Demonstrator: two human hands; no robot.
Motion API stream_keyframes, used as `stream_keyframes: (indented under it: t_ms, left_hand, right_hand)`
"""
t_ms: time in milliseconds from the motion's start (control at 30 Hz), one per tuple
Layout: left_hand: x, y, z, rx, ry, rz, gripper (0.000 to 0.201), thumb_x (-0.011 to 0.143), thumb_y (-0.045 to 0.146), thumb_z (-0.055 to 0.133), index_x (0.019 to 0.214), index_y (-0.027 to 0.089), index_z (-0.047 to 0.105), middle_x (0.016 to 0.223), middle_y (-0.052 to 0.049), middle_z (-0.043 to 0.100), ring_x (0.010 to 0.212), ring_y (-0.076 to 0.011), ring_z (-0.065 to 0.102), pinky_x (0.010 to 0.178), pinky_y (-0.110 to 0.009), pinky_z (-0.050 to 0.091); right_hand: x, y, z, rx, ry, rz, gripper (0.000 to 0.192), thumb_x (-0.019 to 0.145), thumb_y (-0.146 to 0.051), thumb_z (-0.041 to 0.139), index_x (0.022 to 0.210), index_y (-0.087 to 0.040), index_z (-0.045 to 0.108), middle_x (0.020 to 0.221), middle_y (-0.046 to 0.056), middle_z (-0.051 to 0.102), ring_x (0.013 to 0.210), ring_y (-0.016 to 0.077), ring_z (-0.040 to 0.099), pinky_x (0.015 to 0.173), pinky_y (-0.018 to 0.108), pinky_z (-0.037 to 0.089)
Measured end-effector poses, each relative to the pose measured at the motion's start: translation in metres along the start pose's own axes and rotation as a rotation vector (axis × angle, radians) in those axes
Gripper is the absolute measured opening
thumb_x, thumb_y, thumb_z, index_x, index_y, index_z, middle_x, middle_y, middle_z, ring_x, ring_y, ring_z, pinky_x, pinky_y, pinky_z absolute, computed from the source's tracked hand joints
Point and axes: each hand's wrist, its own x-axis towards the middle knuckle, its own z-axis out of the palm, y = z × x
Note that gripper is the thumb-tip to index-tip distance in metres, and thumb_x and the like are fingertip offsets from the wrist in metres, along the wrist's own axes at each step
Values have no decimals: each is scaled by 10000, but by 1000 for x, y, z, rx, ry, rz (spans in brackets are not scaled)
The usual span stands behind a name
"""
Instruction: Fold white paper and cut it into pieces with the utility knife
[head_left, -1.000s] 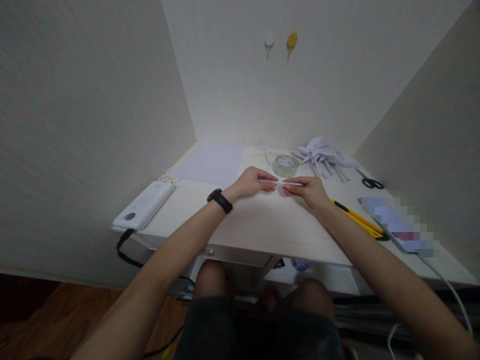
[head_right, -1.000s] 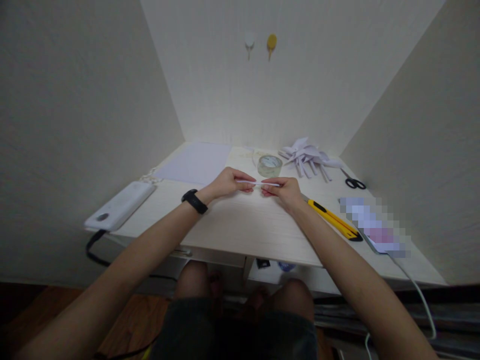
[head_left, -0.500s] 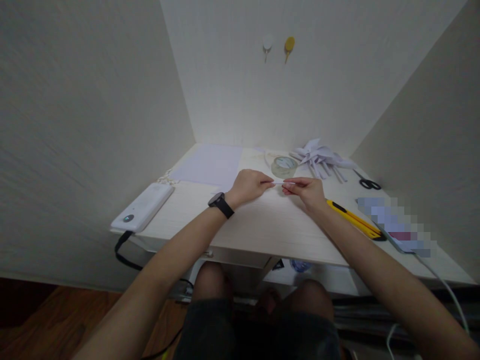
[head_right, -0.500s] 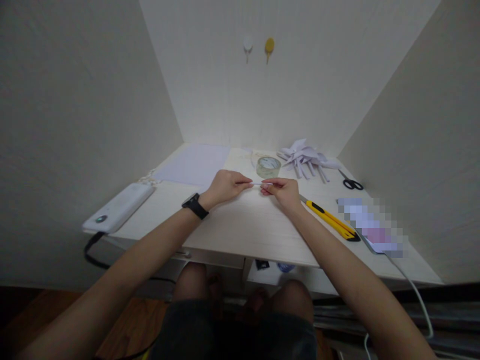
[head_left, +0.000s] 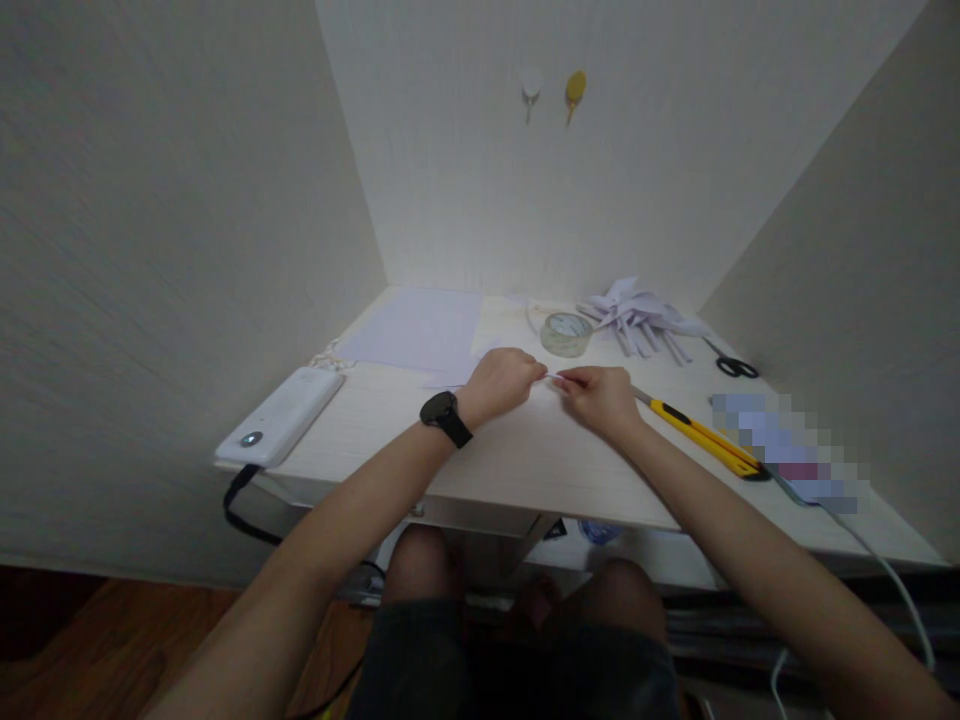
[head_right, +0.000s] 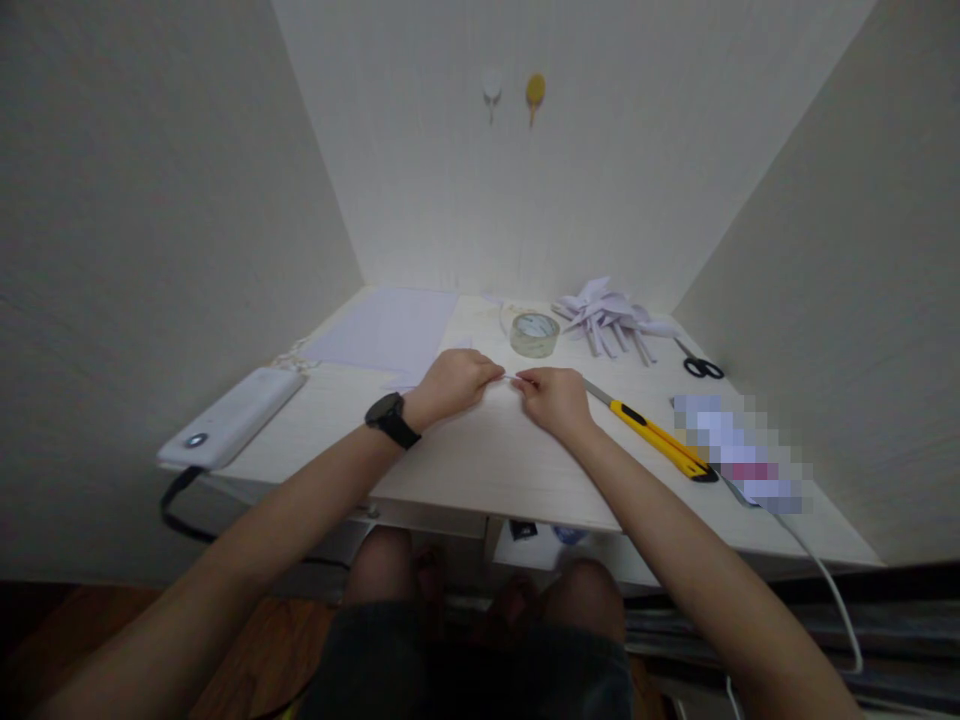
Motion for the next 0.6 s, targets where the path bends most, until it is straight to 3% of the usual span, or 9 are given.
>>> stream_keyframes:
  t_ms: [200,600]
  left_hand:
    - [-1,8,-1,94,-46,41,189,901,113,557,941,136,740,863,-99,745,825,-217,678,698,-319,446]
    - [-1,11,2,123,-72,111,154,935,169,582,955,157,735,868,-82,742,856,-227,681,708,-339,424]
  right_hand:
    - [-4,-7,-2,-262,-87,-59,297,920,-345,542,938,-224,812,904,94,797,825,257,735,682,319,436]
    - [-9,-22,-1,-431,-151,-108,320,921,-331,513,867,-190,795,901,115,790,801,252,725,621,321,370]
